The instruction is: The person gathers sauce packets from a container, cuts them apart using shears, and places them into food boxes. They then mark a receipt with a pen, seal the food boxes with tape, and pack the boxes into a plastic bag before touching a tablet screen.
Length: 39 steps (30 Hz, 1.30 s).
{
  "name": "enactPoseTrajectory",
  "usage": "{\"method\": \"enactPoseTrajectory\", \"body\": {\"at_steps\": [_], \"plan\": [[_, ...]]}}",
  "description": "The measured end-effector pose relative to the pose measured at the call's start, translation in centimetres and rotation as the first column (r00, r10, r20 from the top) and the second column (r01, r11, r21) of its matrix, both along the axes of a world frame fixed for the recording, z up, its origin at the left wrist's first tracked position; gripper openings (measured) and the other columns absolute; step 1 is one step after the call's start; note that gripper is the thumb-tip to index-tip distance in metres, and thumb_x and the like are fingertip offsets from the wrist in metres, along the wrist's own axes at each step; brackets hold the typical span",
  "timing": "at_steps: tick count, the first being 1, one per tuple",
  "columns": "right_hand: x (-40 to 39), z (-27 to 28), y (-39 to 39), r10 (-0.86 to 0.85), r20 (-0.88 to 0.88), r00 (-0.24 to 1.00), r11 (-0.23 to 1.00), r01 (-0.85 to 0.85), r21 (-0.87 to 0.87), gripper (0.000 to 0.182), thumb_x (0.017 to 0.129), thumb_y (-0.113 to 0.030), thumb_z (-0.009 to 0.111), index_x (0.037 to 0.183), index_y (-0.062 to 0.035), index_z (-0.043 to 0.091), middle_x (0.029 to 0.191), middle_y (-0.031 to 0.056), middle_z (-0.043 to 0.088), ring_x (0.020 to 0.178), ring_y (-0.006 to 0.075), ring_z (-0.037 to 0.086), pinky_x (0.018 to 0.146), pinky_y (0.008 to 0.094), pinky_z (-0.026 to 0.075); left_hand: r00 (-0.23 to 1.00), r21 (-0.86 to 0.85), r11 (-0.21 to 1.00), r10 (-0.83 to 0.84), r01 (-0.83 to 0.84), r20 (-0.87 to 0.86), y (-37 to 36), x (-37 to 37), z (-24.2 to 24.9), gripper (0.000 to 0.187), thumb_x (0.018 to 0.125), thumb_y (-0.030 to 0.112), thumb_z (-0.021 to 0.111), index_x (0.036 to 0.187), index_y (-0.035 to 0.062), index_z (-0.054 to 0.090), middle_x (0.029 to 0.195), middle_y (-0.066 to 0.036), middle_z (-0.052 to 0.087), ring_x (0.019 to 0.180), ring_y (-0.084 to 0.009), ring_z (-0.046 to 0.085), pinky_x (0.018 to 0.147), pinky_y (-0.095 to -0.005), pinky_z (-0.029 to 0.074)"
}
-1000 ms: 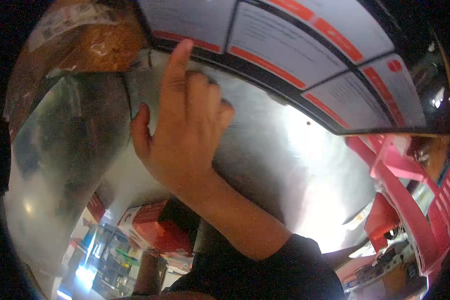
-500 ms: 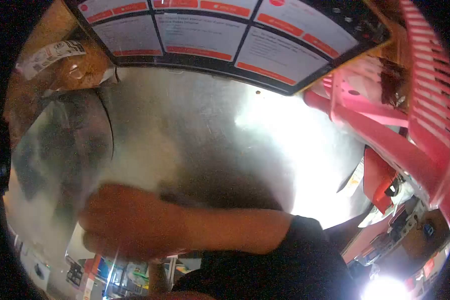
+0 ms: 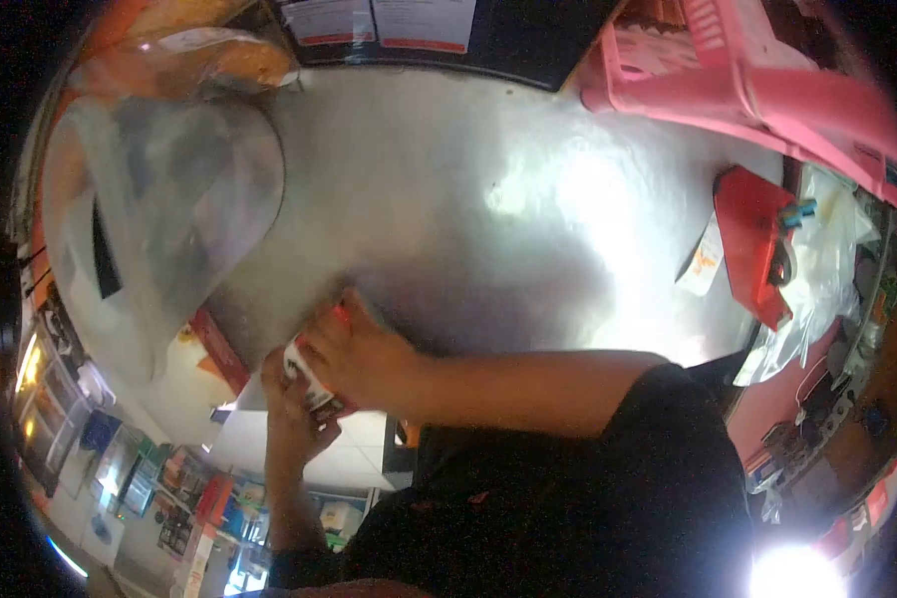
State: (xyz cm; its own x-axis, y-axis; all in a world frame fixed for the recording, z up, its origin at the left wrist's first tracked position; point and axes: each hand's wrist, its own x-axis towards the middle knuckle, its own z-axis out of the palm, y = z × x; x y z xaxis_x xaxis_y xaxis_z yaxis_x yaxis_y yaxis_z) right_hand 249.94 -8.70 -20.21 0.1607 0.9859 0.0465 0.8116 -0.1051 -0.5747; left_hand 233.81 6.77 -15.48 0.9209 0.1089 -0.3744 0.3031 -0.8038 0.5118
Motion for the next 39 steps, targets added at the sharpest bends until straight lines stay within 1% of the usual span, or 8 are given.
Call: {"method": "enactPoseTrajectory", "body": {"at_steps": [16, 21, 24, 28, 31, 33, 35, 39], "plan": [[1.0, 2.4, -3.0, 0.126, 0.029, 0.992, 0.983, -0.121, -0.135, 0.102, 0.066, -0.041, 0.081, 0.147, -0.0075, 0.029, 0.143, 0.0151, 0.036, 0.134, 0.0357, 0.034, 0.111, 0.0532, 0.028, 0.980, 0.209, 0.958, -0.197, 0.194, -0.006, -1.9, -0.3, 0.6, 0.080, 0.062, 0.038, 0.080, 0.124, 0.0032, 0.044, 0.150, -0.033, 0.016, 0.138, -0.0566, 0.011, 0.107, -0.0699, 0.015], [-4.4, -5.0, -0.9, -0.366, 0.339, 0.867, 0.927, 0.306, 0.216, 0.112, 0.059, -0.046, 0.084, 0.148, -0.0075, 0.028, 0.137, 0.0145, 0.044, 0.133, 0.0333, 0.036, 0.112, 0.0510, 0.026, 0.930, 0.316, 0.912, -0.327, 0.263, 0.170, -3.1, 1.9, -1.3, 0.081, 0.059, 0.039, 0.082, 0.126, 0.0111, 0.046, 0.144, -0.028, 0.029, 0.132, -0.0484, 0.028, 0.104, -0.0641, 0.024], [-3.2, 3.3, -4.5, -0.352, 0.283, 0.892, 0.925, 0.379, -0.042, 0.100, 0.064, -0.042, 0.082, 0.145, -0.0057, 0.035, 0.135, 0.0154, 0.048, 0.129, 0.0318, 0.042, 0.113, 0.0494, 0.026, 0.888, 0.347, 0.885, -0.401, 0.312, 0.224, -2.6, 3.5, -1.9, 0.076, 0.059, 0.038, 0.081, 0.123, 0.0142, 0.050, 0.139, -0.023, 0.035, 0.126, -0.0422, 0.036, 0.101, -0.0596, 0.029], [2.0, 3.8, -14.1, -0.801, -0.050, 0.597, 0.585, 0.798, 0.149, 0.073, 0.070, -0.029, 0.078, 0.132, -0.0032, 0.047, 0.132, 0.0174, 0.050, 0.127, 0.0359, 0.043, 0.108, 0.0458, 0.033, 0.902, 0.314, 0.931, -0.288, 0.185, 0.322, -5.3, 4.5, -2.4, 0.072, 0.060, 0.037, 0.081, 0.122, 0.0144, 0.053, 0.139, -0.021, 0.037, 0.124, -0.0414, 0.039, 0.100, -0.0581, 0.031], [9.7, 1.1, -28.9, -0.992, 0.091, -0.086, -0.042, 0.911, 0.410, 0.046, 0.076, -0.016, 0.069, 0.118, -0.0030, 0.057, 0.122, 0.0182, 0.057, 0.114, 0.0351, 0.052, 0.098, 0.0466, 0.041, 0.904, 0.306, 0.941, -0.251, 0.143, 0.348, -9.3, 6.1, -1.4, 0.071, 0.061, 0.035, 0.082, 0.123, 0.0153, 0.053, 0.139, -0.021, 0.037, 0.122, -0.0413, 0.040, 0.099, -0.0572, 0.031], [12.7, 5.2, -35.9, -0.921, 0.307, -0.239, -0.231, 0.971, 0.063, 0.029, 0.085, -0.021, 0.061, 0.111, -0.0108, 0.064, 0.109, 0.0135, 0.065, 0.106, 0.0359, 0.057, 0.089, 0.0453, 0.048, 0.893, 0.271, 0.947, -0.266, 0.172, 0.364, -11.5, 7.9, -1.3, 0.068, 0.061, 0.033, 0.081, 0.121, 0.0158, 0.054, 0.138, -0.020, 0.038, 0.122, -0.0405, 0.040, 0.100, -0.0566, 0.031], [16.1, 4.0, -41.1, -0.913, 0.403, 0.058, -0.056, 0.963, -0.265, 0.025, 0.088, -0.028, 0.058, 0.101, -0.0108, 0.071, 0.103, 0.0124, 0.070, 0.094, 0.0344, 0.063, 0.086, 0.0408, 0.051, 0.877, 0.237, 0.948, -0.292, 0.212, 0.382, -13.8, 9.6, -1.3, 0.068, 0.061, 0.032, 0.081, 0.121, 0.0159, 0.054, 0.138, -0.020, 0.038, 0.123, -0.0403, 0.040, 0.099, -0.0561, 0.031], [20.1, 5.5, -43.7, -0.989, -0.002, 0.145, 0.119, 0.803, -0.583, 0.025, 0.081, -0.024, 0.070, 0.071, -0.0009, 0.069, 0.066, 0.0087, 0.067, 0.060, 0.0180, 0.063, 0.060, 0.0317, 0.051, 0.863, 0.230, 0.944, -0.314, 0.238, 0.395, -17.1, 12.3, -1.1, 0.070, 0.062, 0.031, 0.082, 0.124, 0.0156, 0.052, 0.138, -0.020, 0.038, 0.124, -0.0395, 0.039, 0.100, -0.0549, 0.029]]}}
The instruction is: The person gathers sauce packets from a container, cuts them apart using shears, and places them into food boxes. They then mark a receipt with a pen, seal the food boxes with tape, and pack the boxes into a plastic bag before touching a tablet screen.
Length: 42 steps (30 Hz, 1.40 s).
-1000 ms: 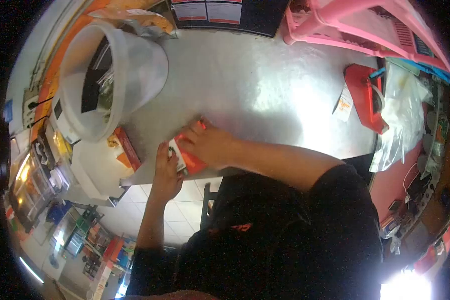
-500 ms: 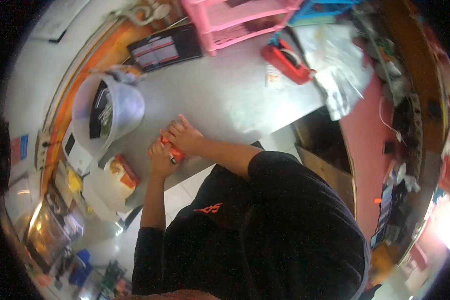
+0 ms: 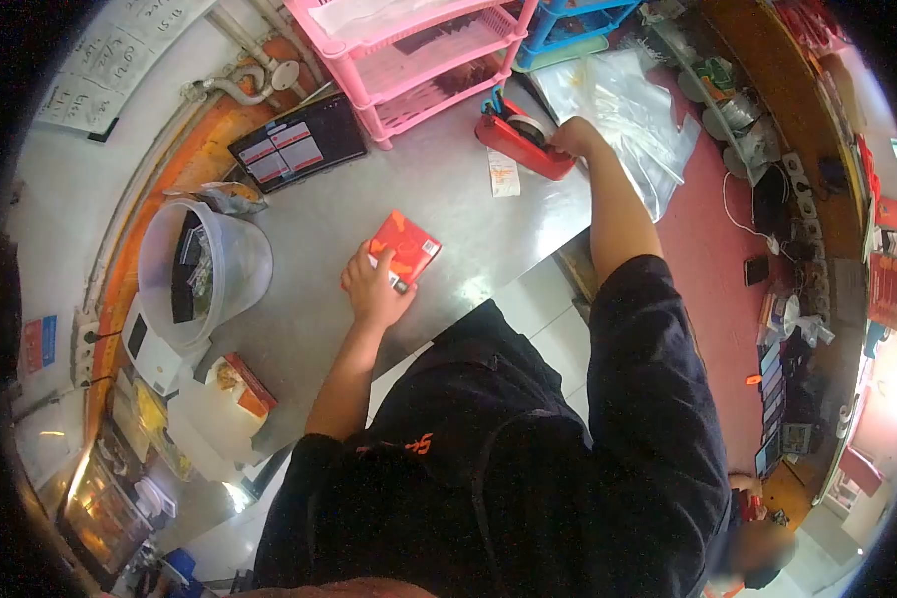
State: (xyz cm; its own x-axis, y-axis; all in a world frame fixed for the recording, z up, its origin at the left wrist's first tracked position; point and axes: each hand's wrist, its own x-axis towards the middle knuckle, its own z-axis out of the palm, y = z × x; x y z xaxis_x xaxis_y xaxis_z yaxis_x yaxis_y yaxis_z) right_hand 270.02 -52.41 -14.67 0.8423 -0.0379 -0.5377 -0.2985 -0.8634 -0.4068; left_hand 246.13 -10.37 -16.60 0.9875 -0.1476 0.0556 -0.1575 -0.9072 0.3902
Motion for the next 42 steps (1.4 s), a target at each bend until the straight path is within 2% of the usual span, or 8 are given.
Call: {"method": "enactPoseTrajectory", "body": {"at_steps": [6, 17, 22, 30, 33, 38, 41, 42], "plan": [[-3.7, 1.3, -4.8, 0.085, 0.324, 0.942, 0.991, -0.046, -0.127, 0.024, 0.080, -0.023, 0.072, 0.074, -0.0004, 0.069, 0.064, 0.0077, 0.066, 0.058, 0.0153, 0.059, 0.058, 0.0331, 0.047, 0.999, 0.051, 0.998, 0.046, -0.045, -0.020, -1.0, 1.1, -0.1, 0.073, 0.064, 0.034, 0.081, 0.127, 0.0167, 0.051, 0.139, -0.019, 0.036, 0.123, -0.0382, 0.039, 0.100, -0.0536, 0.029], [-11.1, -5.8, -5.9, -0.461, 0.595, 0.659, 0.808, 0.589, -0.026, 0.027, 0.085, -0.025, 0.062, 0.088, 0.0005, 0.069, 0.084, 0.0212, 0.069, 0.081, 0.0341, 0.067, 0.075, 0.0439, 0.050, 0.950, 0.104, 0.953, 0.296, -0.286, -0.096, -3.0, 1.2, -0.2, 0.077, 0.063, 0.041, 0.081, 0.130, 0.0189, 0.048, 0.137, -0.017, 0.036, 0.123, -0.0377, 0.038, 0.099, -0.0531, 0.031], [-18.6, -10.5, 8.4, -0.362, 0.434, 0.825, 0.765, -0.003, 0.643, 0.015, 0.090, -0.014, 0.058, 0.089, -0.0042, 0.069, 0.082, 0.0075, 0.066, 0.080, 0.0177, 0.062, 0.075, 0.0336, 0.050, 0.922, 0.094, 0.929, 0.368, -0.358, -0.119, -4.7, 1.2, -0.4, 0.078, 0.063, 0.040, 0.078, 0.130, 0.0180, 0.045, 0.136, -0.019, 0.035, 0.120, -0.0386, 0.039, 0.094, -0.0530, 0.033], [-20.6, -3.3, 25.1, -0.279, 0.128, 0.952, 0.928, 0.233, 0.292, 0.038, 0.071, -0.033, 0.083, 0.064, -0.0038, 0.059, 0.061, 0.0068, 0.060, 0.056, 0.0142, 0.053, 0.055, 0.0334, 0.046, 0.897, 0.081, 0.928, 0.371, -0.363, -0.241, -4.8, 1.6, -0.2, 0.079, 0.067, 0.037, 0.078, 0.131, 0.0162, 0.037, 0.136, -0.020, 0.035, 0.119, -0.0396, 0.041, 0.094, -0.0560, 0.035], [-19.7, -9.1, 23.5, -0.282, 0.171, 0.944, 0.734, 0.098, 0.672, 0.041, 0.070, -0.035, 0.084, 0.064, -0.0041, 0.058, 0.060, 0.0056, 0.059, 0.057, 0.0133, 0.052, 0.055, 0.0337, 0.045, 0.886, -0.301, 0.888, 0.207, -0.348, -0.415, -2.7, 2.8, -0.5, 0.081, 0.067, 0.033, 0.079, 0.131, 0.0098, 0.036, 0.132, -0.020, 0.040, 0.120, -0.0367, 0.044, 0.096, -0.0518, 0.039], [-18.5, -9.0, 21.1, -0.107, 0.251, 0.962, 0.521, -0.160, 0.838, 0.062, 0.076, -0.021, 0.081, 0.127, -0.0027, 0.051, 0.109, 0.0102, 0.062, 0.100, 0.0163, 0.059, 0.081, 0.0334, 0.050, 0.940, -0.749, 0.634, -0.103, -0.190, -0.326, 0.5, 3.5, -4.9, 0.079, 0.068, 0.029, 0.079, 0.130, 0.0018, 0.039, 0.127, -0.017, 0.049, 0.118, -0.0263, 0.050, 0.100, -0.0400, 0.042], [-19.1, -8.8, 18.1, -0.432, 0.359, 0.827, 0.696, 0.054, 0.716, 0.092, 0.072, -0.025, 0.084, 0.138, -0.0018, 0.026, 0.123, 0.0152, 0.045, 0.116, 0.0288, 0.045, 0.093, 0.0445, 0.044, 0.998, -0.287, 0.956, -0.067, 0.061, -0.012, -0.4, 2.4, -0.3, 0.057, 0.062, 0.033, 0.080, 0.110, 0.0065, 0.063, 0.120, -0.016, 0.059, 0.117, -0.0346, 0.054, 0.100, -0.0487, 0.041], [-19.7, -7.0, 18.2, -0.221, 0.521, 0.825, 0.810, -0.142, 0.569, 0.097, 0.067, -0.028, 0.087, 0.140, -0.0036, 0.027, 0.129, 0.0177, 0.042, 0.122, 0.0314, 0.040, 0.098, 0.0467, 0.041, 0.963, -0.084, 0.983, -0.141, 0.164, 0.231, -0.9, 1.6, -2.4, 0.052, 0.064, 0.030, 0.077, 0.109, 0.0074, 0.064, 0.122, -0.016, 0.059, 0.119, -0.0336, 0.053, 0.102, -0.0502, 0.039]]}}
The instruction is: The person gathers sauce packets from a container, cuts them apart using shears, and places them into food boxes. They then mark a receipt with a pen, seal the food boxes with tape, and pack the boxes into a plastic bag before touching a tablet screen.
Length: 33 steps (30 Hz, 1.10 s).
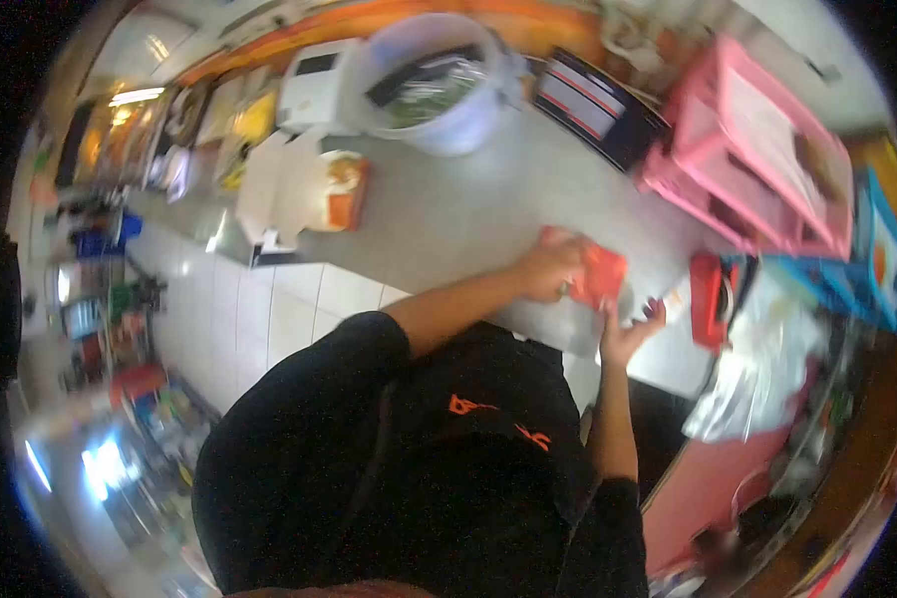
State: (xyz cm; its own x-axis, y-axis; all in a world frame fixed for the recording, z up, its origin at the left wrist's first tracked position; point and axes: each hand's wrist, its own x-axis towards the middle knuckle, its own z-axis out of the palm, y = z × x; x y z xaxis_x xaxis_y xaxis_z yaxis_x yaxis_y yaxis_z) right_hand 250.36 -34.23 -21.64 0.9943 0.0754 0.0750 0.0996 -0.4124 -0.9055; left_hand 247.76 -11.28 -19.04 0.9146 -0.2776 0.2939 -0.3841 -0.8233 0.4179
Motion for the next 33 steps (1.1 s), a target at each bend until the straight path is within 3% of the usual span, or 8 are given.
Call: {"method": "enactPoseTrajectory", "body": {"at_steps": [6, 9, 11, 13, 21, 27, 31, 33], "plan": [[1.1, 6.8, 5.8, 0.636, -0.011, 0.772, 0.544, -0.459, -0.703, 0.089, 0.059, -0.022, 0.083, 0.139, -0.0148, 0.044, 0.150, 0.0197, 0.030, 0.137, 0.0412, 0.028, 0.112, 0.0535, 0.024, 0.899, -0.247, 0.864, 0.429, -0.438, -0.091, 3.0, -7.1, 0.2, 0.045, 0.067, 0.017, 0.070, 0.110, 0.0090, 0.063, 0.120, -0.016, 0.057, 0.118, -0.0336, 0.051, 0.104, -0.0513, 0.035], [3.0, 4.2, 6.1, 0.544, 0.009, 0.839, 0.481, -0.303, -0.823, 0.070, 0.073, -0.021, 0.070, 0.139, -0.0166, 0.045, 0.150, 0.0184, 0.030, 0.141, 0.0394, 0.025, 0.112, 0.0594, 0.020, 0.206, -0.322, 0.226, 0.974, -0.919, 0.095, 10.4, -12.4, -3.4, 0.057, 0.067, 0.015, 0.072, 0.116, -0.0052, 0.051, 0.120, -0.025, 0.052, 0.116, -0.0402, 0.048, 0.101, -0.0509, 0.036], [4.8, 2.2, 4.9, 0.463, 0.109, 0.880, 0.520, -0.170, -0.837, 0.061, 0.081, -0.023, 0.063, 0.139, -0.0172, 0.045, 0.150, 0.0183, 0.032, 0.143, 0.0389, 0.023, 0.111, 0.0659, 0.015, -0.348, -0.330, -0.306, 0.934, -0.893, 0.077, 17.0, -16.2, -4.8, 0.068, 0.073, 0.023, 0.074, 0.125, -0.0087, 0.044, 0.119, -0.024, 0.050, 0.111, -0.0381, 0.048, 0.099, -0.0473, 0.037], [6.2, 3.1, 3.9, 0.391, 0.170, 0.904, 0.555, -0.085, -0.827, 0.065, 0.081, -0.025, 0.066, 0.141, -0.0151, 0.042, 0.151, 0.0177, 0.030, 0.143, 0.0387, 0.021, 0.111, 0.0668, 0.014, -0.500, -0.405, -0.536, 0.843, -0.741, -0.200, 21.4, -19.3, -2.3, 0.072, 0.077, 0.030, 0.072, 0.129, -0.0098, 0.041, 0.122, -0.026, 0.050, 0.115, -0.0377, 0.049, 0.100, -0.0435, 0.038], [4.0, 7.0, 2.8, 0.483, 0.204, 0.851, 0.699, -0.234, -0.676, 0.076, 0.075, -0.016, 0.076, 0.139, -0.0055, 0.037, 0.146, 0.0228, 0.030, 0.137, 0.0418, 0.026, 0.113, 0.0563, 0.022, -0.373, -0.017, -0.402, 0.865, -0.916, -0.337, 27.4, -29.0, -3.2, 0.035, 0.081, 0.017, 0.054, 0.112, 0.0008, 0.058, 0.108, -0.024, 0.065, 0.099, -0.0429, 0.062, 0.088, -0.0486, 0.048], [0.2, 6.4, 6.3, 0.555, 0.142, 0.820, 0.766, -0.438, -0.470, 0.063, 0.077, -0.015, 0.075, 0.131, -0.0028, 0.044, 0.130, 0.0229, 0.048, 0.125, 0.0401, 0.042, 0.107, 0.0476, 0.034, 0.115, -0.112, 0.070, 0.873, -0.991, -0.474, 23.3, -33.7, -0.4, 0.037, 0.080, 0.011, 0.050, 0.116, 0.0032, 0.057, 0.098, -0.023, 0.067, 0.092, -0.0427, 0.064, 0.082, -0.0493, 0.051], [-0.8, 8.6, 13.2, 0.701, 0.169, 0.692, 0.697, -0.615, -0.369, 0.071, 0.076, -0.022, 0.078, 0.135, -0.0038, 0.042, 0.137, 0.0209, 0.045, 0.125, 0.0394, 0.042, 0.107, 0.0451, 0.034, 0.389, -0.159, 0.370, 0.708, -0.915, -0.589, 20.6, -29.5, -1.2, 0.042, 0.078, 0.021, 0.068, 0.116, 0.0046, 0.057, 0.095, -0.020, 0.067, 0.085, -0.0389, 0.065, 0.073, -0.0433, 0.051], [-0.6, 9.5, 15.8, 0.726, 0.227, 0.649, 0.684, -0.645, -0.341, 0.055, 0.079, -0.021, 0.076, 0.126, -0.0013, 0.054, 0.126, 0.0199, 0.056, 0.116, 0.0370, 0.052, 0.099, 0.0424, 0.042, 0.253, -0.081, 0.246, 0.822, -0.966, -0.510, 18.7, -25.1, 0.9, 0.047, 0.072, 0.026, 0.078, 0.111, 0.0066, 0.060, 0.099, -0.016, 0.067, 0.084, -0.0366, 0.064, 0.072, -0.0417, 0.050]]}}
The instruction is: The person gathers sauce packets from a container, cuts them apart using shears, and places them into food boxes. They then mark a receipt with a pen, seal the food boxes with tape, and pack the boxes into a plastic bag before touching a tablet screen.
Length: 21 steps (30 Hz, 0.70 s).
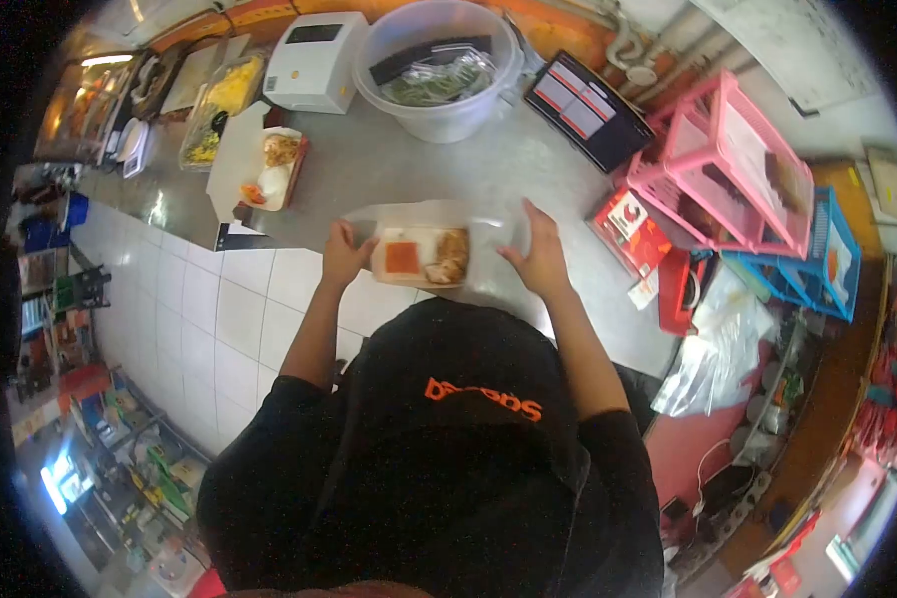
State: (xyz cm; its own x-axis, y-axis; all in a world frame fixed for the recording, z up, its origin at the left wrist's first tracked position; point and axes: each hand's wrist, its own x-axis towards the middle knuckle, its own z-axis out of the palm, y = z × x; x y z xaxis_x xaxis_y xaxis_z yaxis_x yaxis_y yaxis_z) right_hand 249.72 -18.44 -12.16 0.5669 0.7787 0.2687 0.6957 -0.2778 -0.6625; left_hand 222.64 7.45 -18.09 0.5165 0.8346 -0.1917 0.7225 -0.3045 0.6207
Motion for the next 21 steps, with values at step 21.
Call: {"method": "enactPoseTrajectory", "body": {"at_steps": [21], "plan": [[0.1, -11.6, 0.7, -0.475, -0.575, 0.667, 0.771, 0.630, 0.094, 0.040, 0.090, -0.010, 0.046, 0.130, -0.0088, 0.041, 0.122, 0.0172, 0.052, 0.107, 0.0300, 0.052, 0.087, 0.0408, 0.047, 0.819, -0.265, 0.911, -0.121, 0.316, 0.561, -8.6, 20.0, -1.5, 0.035, 0.089, 0.010, 0.044, 0.120, -0.0045, 0.037, 0.110, -0.022, 0.057, 0.105, -0.0344, 0.056, 0.098, -0.0418, 0.042]]}}
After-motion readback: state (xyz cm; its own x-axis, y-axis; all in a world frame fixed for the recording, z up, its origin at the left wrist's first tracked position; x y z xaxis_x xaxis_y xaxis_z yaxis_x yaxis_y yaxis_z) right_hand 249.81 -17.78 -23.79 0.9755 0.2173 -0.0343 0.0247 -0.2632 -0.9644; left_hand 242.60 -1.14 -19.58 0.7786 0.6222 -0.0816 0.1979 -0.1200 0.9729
